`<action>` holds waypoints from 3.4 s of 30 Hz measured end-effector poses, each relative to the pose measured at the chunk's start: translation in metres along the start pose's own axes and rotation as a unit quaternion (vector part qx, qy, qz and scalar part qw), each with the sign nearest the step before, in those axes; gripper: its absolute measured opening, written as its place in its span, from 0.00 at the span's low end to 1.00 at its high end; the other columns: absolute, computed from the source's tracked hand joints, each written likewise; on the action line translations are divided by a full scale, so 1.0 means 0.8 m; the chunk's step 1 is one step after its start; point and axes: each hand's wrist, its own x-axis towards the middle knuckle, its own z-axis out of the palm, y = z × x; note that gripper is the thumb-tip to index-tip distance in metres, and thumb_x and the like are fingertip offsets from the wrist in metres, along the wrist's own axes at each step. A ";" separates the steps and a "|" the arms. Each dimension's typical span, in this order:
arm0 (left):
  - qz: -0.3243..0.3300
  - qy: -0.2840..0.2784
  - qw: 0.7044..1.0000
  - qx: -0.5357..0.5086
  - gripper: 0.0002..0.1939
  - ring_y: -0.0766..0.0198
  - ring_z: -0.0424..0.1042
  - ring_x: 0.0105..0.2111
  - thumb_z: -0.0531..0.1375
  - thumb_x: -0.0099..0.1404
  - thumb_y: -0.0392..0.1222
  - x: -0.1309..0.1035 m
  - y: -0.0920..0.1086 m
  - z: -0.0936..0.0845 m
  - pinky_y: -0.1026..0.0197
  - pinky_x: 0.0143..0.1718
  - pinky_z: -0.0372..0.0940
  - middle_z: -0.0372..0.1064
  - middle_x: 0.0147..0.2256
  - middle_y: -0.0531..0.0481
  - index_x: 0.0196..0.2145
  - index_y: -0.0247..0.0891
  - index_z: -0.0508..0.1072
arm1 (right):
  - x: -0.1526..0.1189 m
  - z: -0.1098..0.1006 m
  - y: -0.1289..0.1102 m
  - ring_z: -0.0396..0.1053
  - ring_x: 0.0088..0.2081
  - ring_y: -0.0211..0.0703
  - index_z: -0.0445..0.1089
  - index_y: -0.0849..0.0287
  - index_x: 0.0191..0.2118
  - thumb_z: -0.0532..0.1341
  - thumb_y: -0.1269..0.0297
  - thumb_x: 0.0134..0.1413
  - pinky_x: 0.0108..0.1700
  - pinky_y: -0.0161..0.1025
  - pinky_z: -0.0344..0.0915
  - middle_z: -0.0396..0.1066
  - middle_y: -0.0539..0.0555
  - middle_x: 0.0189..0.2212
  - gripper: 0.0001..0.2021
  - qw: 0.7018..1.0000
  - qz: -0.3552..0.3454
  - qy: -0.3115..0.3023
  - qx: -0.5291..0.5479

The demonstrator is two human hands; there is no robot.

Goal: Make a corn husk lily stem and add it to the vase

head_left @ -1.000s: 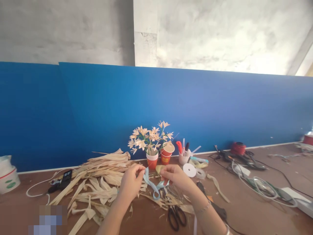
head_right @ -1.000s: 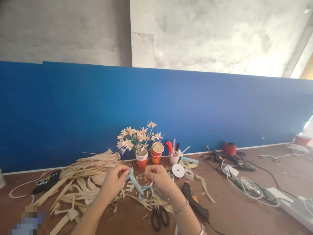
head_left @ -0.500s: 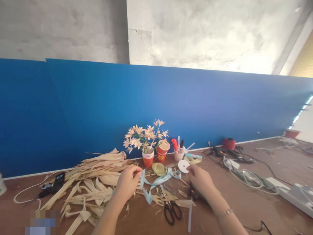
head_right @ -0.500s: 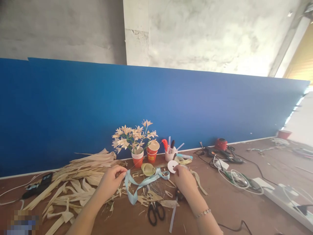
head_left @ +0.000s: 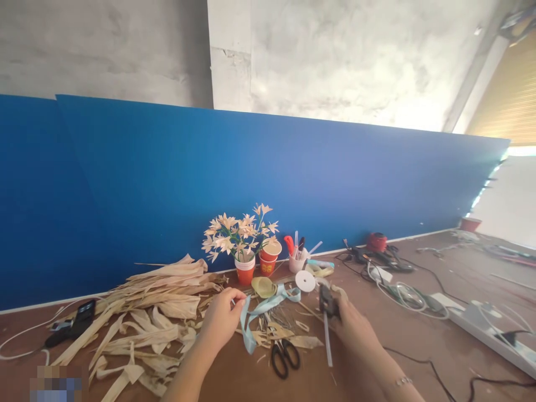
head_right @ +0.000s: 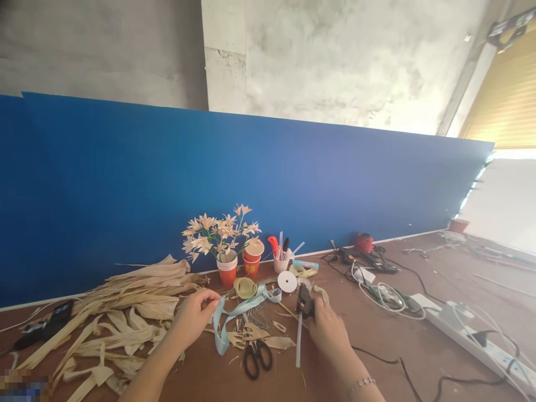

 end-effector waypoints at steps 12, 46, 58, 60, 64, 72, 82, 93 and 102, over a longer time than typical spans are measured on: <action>-0.020 0.000 1.000 -0.020 0.10 0.60 0.71 0.32 0.53 0.56 0.37 0.001 -0.001 0.011 0.62 0.35 0.61 0.74 0.30 0.47 0.28 0.37 0.74 | -0.037 -0.015 -0.100 0.64 0.27 0.43 0.70 0.59 0.28 0.59 0.61 0.47 0.30 0.36 0.59 0.68 0.51 0.23 0.07 0.905 -0.196 -0.008 0.377; -0.033 -0.029 0.997 -0.069 0.10 0.60 0.71 0.28 0.53 0.55 0.37 -0.004 0.007 0.013 0.62 0.31 0.61 0.75 0.28 0.47 0.28 0.35 0.75 | -0.039 0.022 -0.139 0.63 0.28 0.40 0.59 0.57 0.22 0.54 0.74 0.40 0.29 0.32 0.56 0.64 0.52 0.28 0.05 0.920 -0.282 0.008 0.272; -0.031 -0.035 0.996 -0.077 0.11 0.59 0.71 0.29 0.53 0.55 0.37 -0.004 0.006 0.013 0.62 0.32 0.61 0.75 0.28 0.46 0.29 0.34 0.75 | -0.042 0.020 -0.139 0.64 0.29 0.40 0.59 0.57 0.23 0.54 0.74 0.40 0.29 0.32 0.55 0.64 0.52 0.28 0.05 0.924 -0.294 0.018 0.245; -0.029 -0.033 0.996 -0.077 0.11 0.60 0.71 0.29 0.53 0.55 0.37 -0.003 0.005 0.013 0.62 0.32 0.61 0.75 0.28 0.47 0.28 0.34 0.75 | -0.041 0.016 -0.137 0.64 0.28 0.40 0.59 0.57 0.24 0.54 0.73 0.40 0.29 0.32 0.55 0.64 0.51 0.27 0.04 0.929 -0.285 0.030 0.234; -0.034 -0.027 0.997 -0.068 0.11 0.62 0.69 0.26 0.53 0.55 0.38 -0.002 0.004 0.010 0.63 0.29 0.60 0.74 0.27 0.48 0.28 0.34 0.75 | -0.030 -0.002 -0.121 0.66 0.30 0.43 0.62 0.57 0.30 0.55 0.70 0.43 0.30 0.33 0.55 0.68 0.52 0.27 0.04 0.959 -0.221 0.016 0.175; -0.044 -0.026 0.996 -0.079 0.10 0.63 0.68 0.26 0.53 0.55 0.38 -0.001 0.005 0.007 0.64 0.29 0.60 0.72 0.25 0.49 0.29 0.35 0.75 | -0.004 -0.006 -0.035 0.71 0.34 0.52 0.63 0.63 0.38 0.57 0.72 0.43 0.28 0.36 0.52 0.73 0.62 0.31 0.12 0.993 -0.021 -0.111 -0.046; -0.049 -0.044 0.992 -0.111 0.12 0.63 0.67 0.23 0.53 0.54 0.40 -0.003 0.009 0.009 0.63 0.27 0.60 0.72 0.25 0.48 0.29 0.33 0.75 | -0.016 -0.011 -0.100 0.66 0.46 0.56 0.69 0.60 0.38 0.56 0.76 0.44 0.42 0.46 0.59 0.71 0.63 0.42 0.14 0.996 -0.083 -0.015 0.036; -0.046 -0.018 0.993 -0.104 0.10 0.64 0.66 0.22 0.52 0.56 0.38 0.004 -0.004 0.005 0.63 0.26 0.59 0.71 0.24 0.50 0.29 0.35 0.73 | -0.002 0.019 -0.215 0.68 0.22 0.36 0.70 0.63 0.29 0.67 0.58 0.36 0.22 0.30 0.60 0.69 0.49 0.21 0.15 0.710 -0.078 -0.283 0.640; 0.037 0.076 0.994 0.071 0.10 0.61 0.69 0.33 0.51 0.61 0.33 -0.004 -0.004 0.016 0.61 0.35 0.59 0.69 0.31 0.48 0.29 0.38 0.71 | 0.000 0.027 -0.218 0.69 0.20 0.39 0.70 0.63 0.22 0.70 0.48 0.24 0.23 0.34 0.63 0.68 0.49 0.17 0.22 0.733 -0.018 -0.234 0.639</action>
